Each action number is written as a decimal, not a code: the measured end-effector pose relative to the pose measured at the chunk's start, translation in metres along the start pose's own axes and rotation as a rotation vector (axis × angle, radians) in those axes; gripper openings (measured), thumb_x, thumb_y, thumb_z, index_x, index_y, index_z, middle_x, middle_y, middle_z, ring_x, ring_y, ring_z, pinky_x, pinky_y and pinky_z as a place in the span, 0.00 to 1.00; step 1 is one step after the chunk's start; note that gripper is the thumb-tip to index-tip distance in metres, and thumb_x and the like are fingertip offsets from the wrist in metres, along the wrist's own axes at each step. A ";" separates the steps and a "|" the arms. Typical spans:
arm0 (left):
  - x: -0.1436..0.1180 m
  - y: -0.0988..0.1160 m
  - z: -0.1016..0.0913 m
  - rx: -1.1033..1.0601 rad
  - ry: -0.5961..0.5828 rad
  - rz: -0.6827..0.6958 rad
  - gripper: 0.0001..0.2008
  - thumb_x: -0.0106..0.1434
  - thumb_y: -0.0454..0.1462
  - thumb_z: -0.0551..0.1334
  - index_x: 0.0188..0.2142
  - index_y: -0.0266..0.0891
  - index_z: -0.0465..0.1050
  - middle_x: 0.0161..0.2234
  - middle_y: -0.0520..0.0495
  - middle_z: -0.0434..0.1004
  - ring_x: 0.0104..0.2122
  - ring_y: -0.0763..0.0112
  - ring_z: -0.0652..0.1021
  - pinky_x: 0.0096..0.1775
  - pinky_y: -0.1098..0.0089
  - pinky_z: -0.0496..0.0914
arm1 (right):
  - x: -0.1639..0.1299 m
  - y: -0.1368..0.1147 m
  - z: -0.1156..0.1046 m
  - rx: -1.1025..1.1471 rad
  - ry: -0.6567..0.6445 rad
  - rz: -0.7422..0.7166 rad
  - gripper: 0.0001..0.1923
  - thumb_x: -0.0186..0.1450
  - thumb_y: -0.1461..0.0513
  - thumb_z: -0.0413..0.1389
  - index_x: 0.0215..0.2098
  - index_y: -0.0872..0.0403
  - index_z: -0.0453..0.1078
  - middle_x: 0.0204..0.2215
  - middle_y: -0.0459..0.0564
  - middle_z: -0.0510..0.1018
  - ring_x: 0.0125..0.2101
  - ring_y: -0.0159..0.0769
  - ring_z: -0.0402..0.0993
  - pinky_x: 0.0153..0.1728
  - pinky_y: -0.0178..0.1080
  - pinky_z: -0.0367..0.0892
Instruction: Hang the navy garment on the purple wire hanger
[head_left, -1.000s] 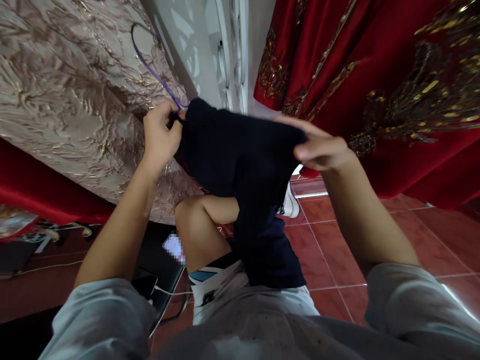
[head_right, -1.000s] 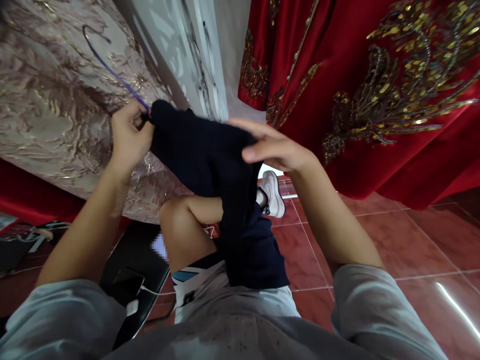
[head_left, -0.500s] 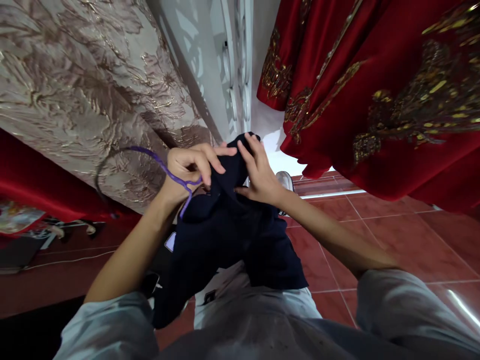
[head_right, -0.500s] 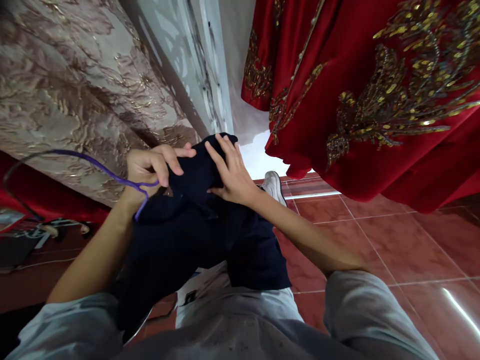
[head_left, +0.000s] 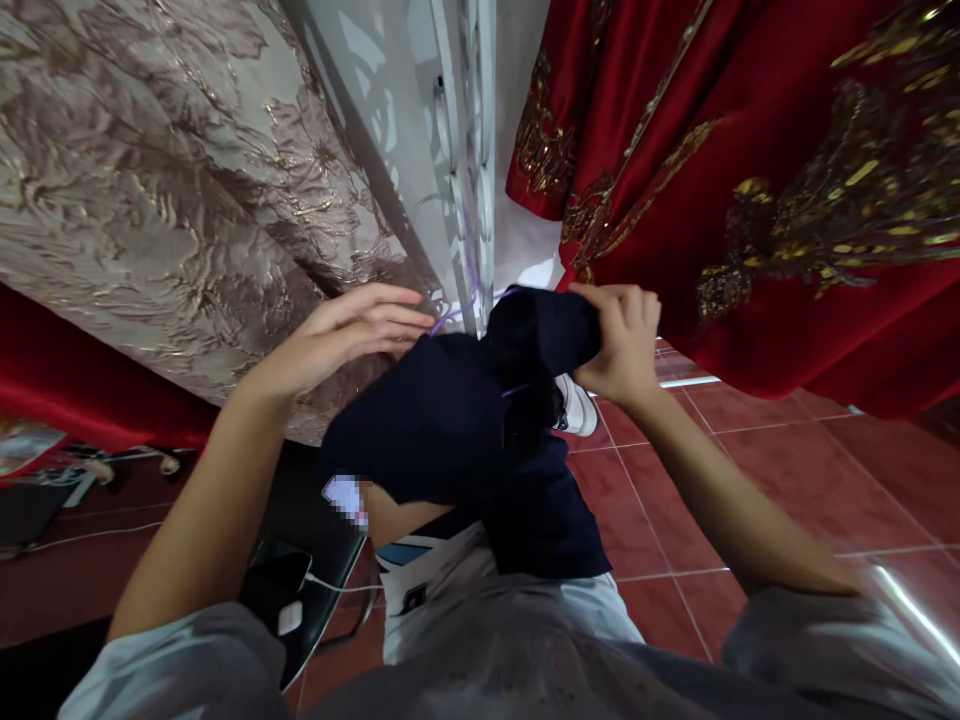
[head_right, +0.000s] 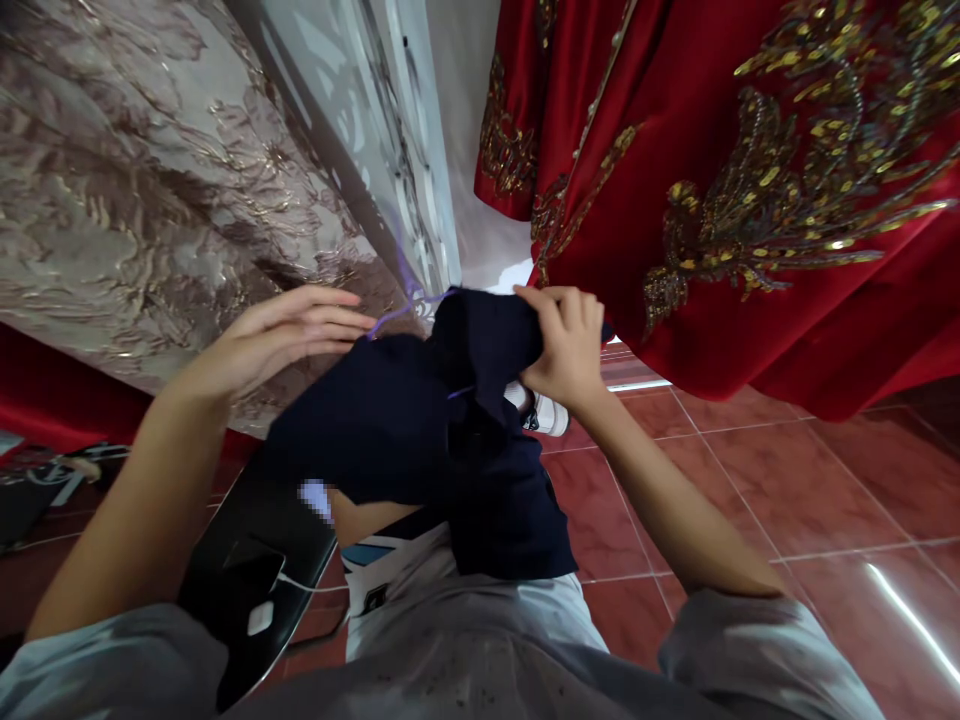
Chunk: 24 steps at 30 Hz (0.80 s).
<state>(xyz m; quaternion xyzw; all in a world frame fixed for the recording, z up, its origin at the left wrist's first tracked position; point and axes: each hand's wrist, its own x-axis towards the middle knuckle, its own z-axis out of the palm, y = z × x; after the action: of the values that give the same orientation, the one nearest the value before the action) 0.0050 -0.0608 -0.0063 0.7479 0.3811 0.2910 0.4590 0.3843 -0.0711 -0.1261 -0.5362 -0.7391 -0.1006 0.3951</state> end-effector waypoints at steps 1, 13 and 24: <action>-0.003 -0.002 -0.005 0.060 0.079 0.006 0.20 0.72 0.45 0.63 0.60 0.44 0.75 0.56 0.40 0.81 0.57 0.52 0.81 0.61 0.51 0.75 | 0.001 0.005 -0.006 -0.023 0.026 0.055 0.44 0.53 0.58 0.63 0.68 0.52 0.64 0.52 0.63 0.70 0.52 0.62 0.66 0.52 0.61 0.62; 0.025 -0.070 0.044 -0.230 0.662 0.335 0.31 0.60 0.45 0.77 0.61 0.48 0.72 0.66 0.44 0.71 0.69 0.52 0.68 0.72 0.50 0.58 | 0.089 -0.028 -0.052 -0.136 -0.023 0.251 0.40 0.59 0.58 0.63 0.68 0.47 0.60 0.58 0.62 0.65 0.57 0.67 0.60 0.56 0.71 0.59; 0.035 -0.082 0.074 -0.441 0.625 0.213 0.29 0.53 0.44 0.80 0.53 0.45 0.77 0.59 0.42 0.78 0.65 0.50 0.73 0.70 0.50 0.62 | 0.078 -0.013 -0.054 -0.281 0.072 0.342 0.39 0.60 0.54 0.63 0.68 0.50 0.61 0.56 0.63 0.65 0.57 0.66 0.62 0.53 0.68 0.60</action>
<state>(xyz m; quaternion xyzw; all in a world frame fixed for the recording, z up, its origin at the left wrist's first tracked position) 0.0573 -0.0429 -0.1082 0.5423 0.3512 0.6253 0.4378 0.3900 -0.0522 -0.0326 -0.6995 -0.6016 -0.1532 0.3539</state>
